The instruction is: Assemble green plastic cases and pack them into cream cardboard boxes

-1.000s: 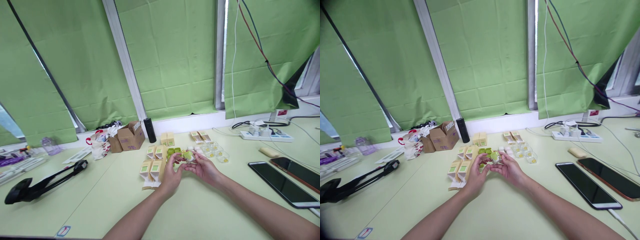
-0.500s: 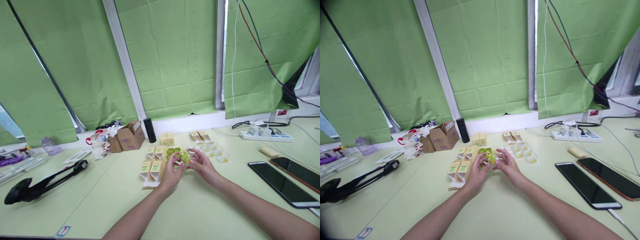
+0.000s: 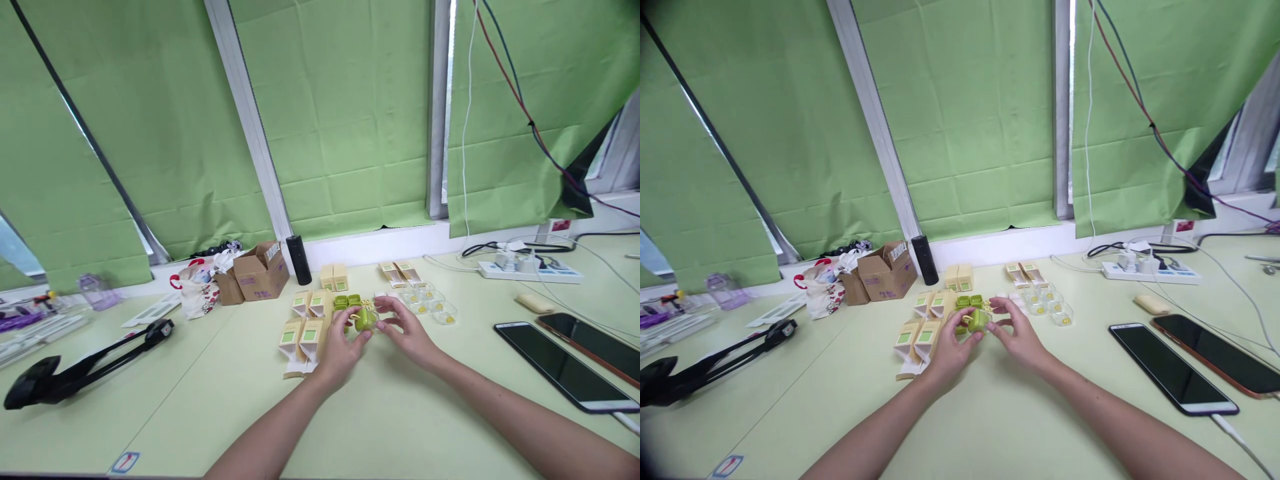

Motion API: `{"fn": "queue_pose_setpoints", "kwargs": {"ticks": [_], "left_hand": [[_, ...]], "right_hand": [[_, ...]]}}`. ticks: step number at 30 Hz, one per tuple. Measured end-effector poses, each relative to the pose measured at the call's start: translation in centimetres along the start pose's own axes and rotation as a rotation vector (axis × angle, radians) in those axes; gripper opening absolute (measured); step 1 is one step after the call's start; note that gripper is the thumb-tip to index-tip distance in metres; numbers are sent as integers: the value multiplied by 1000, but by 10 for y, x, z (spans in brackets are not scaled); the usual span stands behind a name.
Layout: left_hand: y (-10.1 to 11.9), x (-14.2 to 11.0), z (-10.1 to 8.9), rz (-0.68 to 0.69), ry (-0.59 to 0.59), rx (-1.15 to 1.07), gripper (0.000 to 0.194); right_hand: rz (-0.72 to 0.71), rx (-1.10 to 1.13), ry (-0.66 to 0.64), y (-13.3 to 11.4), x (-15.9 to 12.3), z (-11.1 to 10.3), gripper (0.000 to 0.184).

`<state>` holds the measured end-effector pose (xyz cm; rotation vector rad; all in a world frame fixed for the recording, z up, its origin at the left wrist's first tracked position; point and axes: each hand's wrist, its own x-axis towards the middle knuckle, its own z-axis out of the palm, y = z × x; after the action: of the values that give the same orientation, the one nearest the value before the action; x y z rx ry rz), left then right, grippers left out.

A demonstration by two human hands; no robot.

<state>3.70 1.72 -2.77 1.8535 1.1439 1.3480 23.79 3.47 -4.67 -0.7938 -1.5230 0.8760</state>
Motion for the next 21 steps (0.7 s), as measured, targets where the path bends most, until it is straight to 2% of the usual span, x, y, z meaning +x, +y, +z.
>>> {"fn": "queue_pose_setpoints", "kwargs": {"ticks": [3, 5, 8, 14, 21], "left_hand": [[3, -2, -2, 49, 2, 111, 46], [3, -3, -2, 79, -52, 169, 45], [2, -6, -2, 112, -158, 254, 44], [-4, -8, 1, 171, -227, 325, 38], [-4, -8, 4, 166, -268, 385, 41]], "right_hand": [[-67, -286, 45, 3, 10, -15, 25], [-60, -554, 54, 4, 22, -26, 26], [35, -1062, -92, 2, 48, -43, 35], [123, -1250, -202, 2, 103, -61, 41], [284, -1370, -289, 31, 138, -59, 27]]}}
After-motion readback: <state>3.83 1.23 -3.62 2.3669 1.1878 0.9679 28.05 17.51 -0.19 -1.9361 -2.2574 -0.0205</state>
